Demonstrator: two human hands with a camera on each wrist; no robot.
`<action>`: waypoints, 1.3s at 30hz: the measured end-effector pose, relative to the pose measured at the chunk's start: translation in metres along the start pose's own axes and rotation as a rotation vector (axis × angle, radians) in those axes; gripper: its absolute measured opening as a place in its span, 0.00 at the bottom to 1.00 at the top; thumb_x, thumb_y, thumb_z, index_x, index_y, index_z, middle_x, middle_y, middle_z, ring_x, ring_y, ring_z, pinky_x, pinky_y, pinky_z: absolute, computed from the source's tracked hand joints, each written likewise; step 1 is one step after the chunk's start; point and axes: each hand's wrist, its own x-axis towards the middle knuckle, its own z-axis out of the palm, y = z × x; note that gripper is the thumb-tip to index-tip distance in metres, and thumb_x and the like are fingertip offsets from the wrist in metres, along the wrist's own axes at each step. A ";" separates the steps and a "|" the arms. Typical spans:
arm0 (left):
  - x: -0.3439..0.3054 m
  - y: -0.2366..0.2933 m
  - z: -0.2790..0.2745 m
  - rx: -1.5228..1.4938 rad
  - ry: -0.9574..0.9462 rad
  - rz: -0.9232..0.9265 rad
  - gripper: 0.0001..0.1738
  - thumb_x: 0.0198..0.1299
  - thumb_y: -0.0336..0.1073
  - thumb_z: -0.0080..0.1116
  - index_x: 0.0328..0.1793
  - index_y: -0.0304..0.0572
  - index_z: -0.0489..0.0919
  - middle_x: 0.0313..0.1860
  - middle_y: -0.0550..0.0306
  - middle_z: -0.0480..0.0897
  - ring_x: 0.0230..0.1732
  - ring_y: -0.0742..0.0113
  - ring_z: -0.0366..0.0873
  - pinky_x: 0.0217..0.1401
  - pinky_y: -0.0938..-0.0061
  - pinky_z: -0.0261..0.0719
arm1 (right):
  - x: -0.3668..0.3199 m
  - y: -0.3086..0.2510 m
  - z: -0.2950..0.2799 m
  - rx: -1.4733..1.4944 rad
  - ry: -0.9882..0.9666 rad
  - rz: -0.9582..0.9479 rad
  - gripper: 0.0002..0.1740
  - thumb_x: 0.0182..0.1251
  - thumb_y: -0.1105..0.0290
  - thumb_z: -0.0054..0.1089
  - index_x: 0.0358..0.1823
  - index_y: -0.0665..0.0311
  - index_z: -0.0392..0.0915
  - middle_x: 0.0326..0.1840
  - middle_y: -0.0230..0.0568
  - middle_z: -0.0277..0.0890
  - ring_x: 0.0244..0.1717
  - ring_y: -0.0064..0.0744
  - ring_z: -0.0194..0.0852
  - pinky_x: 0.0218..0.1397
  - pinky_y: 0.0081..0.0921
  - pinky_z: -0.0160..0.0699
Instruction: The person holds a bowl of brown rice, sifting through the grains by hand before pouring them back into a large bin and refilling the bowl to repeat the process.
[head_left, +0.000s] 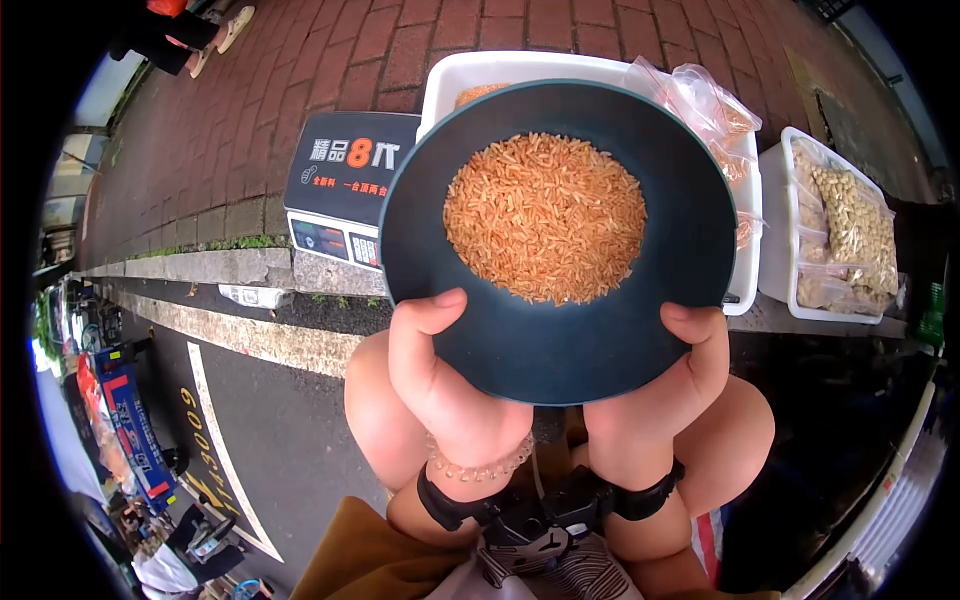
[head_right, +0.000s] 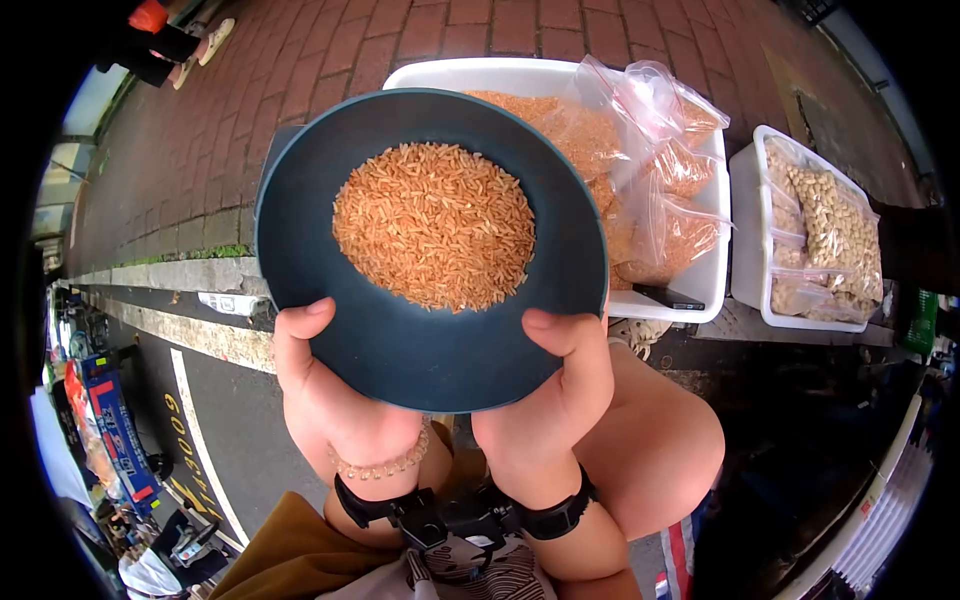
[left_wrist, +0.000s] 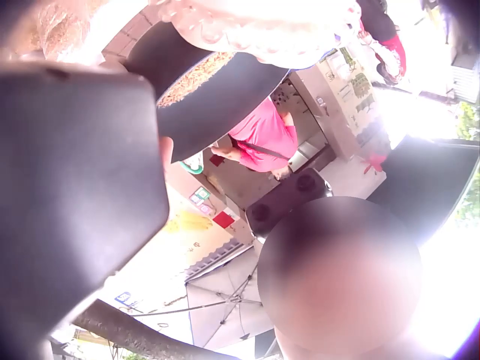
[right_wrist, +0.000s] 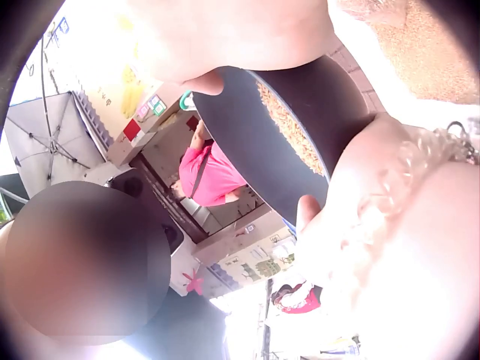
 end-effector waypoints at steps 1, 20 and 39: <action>0.004 -0.003 -0.006 0.037 0.008 0.021 0.23 0.52 0.37 0.49 0.54 0.34 0.74 0.49 0.54 0.79 0.50 0.62 0.75 0.55 0.68 0.71 | 0.006 -0.001 -0.005 0.055 0.024 0.090 0.22 0.52 0.69 0.46 0.50 0.66 0.73 0.49 0.40 0.75 0.52 0.36 0.72 0.59 0.32 0.68; 0.004 -0.010 0.000 0.085 0.009 0.098 0.27 0.50 0.36 0.49 0.58 0.34 0.71 0.54 0.49 0.77 0.55 0.53 0.73 0.61 0.61 0.68 | 0.010 -0.010 0.002 0.082 0.025 0.099 0.23 0.50 0.67 0.45 0.49 0.66 0.74 0.49 0.40 0.75 0.53 0.36 0.71 0.60 0.32 0.66; 0.011 -0.013 0.000 0.084 0.041 0.011 0.23 0.53 0.37 0.50 0.54 0.32 0.73 0.49 0.52 0.79 0.51 0.60 0.76 0.57 0.68 0.70 | 0.021 -0.009 -0.009 0.123 -0.036 0.130 0.21 0.53 0.69 0.46 0.49 0.67 0.73 0.50 0.41 0.75 0.53 0.36 0.72 0.60 0.32 0.68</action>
